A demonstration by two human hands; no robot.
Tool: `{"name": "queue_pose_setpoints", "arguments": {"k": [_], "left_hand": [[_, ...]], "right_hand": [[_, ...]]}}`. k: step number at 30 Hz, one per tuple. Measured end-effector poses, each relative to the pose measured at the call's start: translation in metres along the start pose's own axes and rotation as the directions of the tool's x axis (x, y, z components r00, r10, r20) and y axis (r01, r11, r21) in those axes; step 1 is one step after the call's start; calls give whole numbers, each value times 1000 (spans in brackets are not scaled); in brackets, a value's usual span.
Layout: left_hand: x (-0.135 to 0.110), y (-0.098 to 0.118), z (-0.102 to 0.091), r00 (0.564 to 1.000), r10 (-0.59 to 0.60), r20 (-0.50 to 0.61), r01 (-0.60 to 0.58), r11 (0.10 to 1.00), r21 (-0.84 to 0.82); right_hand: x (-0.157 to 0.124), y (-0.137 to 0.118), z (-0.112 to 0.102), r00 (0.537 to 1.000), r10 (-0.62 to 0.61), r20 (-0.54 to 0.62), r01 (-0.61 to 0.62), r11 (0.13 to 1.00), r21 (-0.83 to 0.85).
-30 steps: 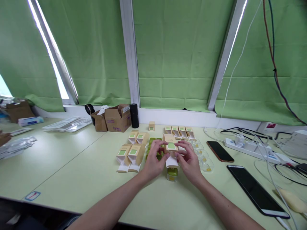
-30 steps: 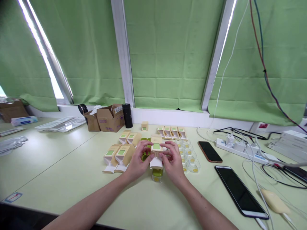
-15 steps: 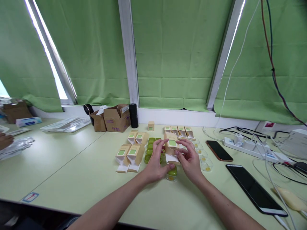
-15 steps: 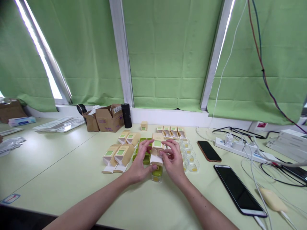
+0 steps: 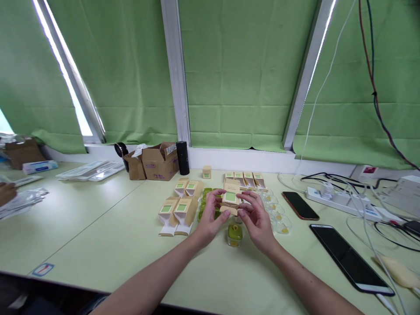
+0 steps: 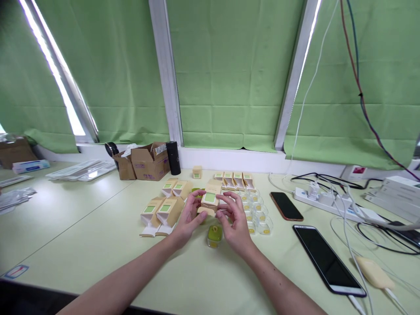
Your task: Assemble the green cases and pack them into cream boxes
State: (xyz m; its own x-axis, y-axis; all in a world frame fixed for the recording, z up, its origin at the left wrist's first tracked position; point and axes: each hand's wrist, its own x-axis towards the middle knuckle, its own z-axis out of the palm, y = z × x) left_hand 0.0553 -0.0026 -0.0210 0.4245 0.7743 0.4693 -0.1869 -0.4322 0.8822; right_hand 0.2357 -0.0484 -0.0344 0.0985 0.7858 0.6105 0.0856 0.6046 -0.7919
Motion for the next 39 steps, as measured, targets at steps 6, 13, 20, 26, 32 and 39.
{"name": "queue_pose_setpoints", "arguments": {"k": [6, 13, 20, 26, 32, 39], "left_hand": [[1, 3, 2, 1000, -27, -15, 25, 997, -79], [2, 2, 3, 999, -15, -29, 12, 993, -116], [1, 0, 3, 999, -10, -44, 6, 996, -89], [1, -2, 3, 997, 49, -55, -47, 998, 40], [2, -3, 2, 989, 128, -69, -111, 973, 204], [3, -10, 2, 980, 181, -88, -152, 953, 263]], "right_hand": [[-2, 2, 1, 999, -39, 18, 39, 999, -15], [-3, 0, 2, 997, -76, 19, 77, 996, -53], [-4, 0, 3, 995, -92, 26, 93, 993, -69], [-3, 4, 3, 997, -79, 14, 80, 993, -82], [-2, 3, 3, 997, -78, -18, 75, 993, -95], [-2, 4, 4, 995, -95, -34, 91, 991, -101]]}}
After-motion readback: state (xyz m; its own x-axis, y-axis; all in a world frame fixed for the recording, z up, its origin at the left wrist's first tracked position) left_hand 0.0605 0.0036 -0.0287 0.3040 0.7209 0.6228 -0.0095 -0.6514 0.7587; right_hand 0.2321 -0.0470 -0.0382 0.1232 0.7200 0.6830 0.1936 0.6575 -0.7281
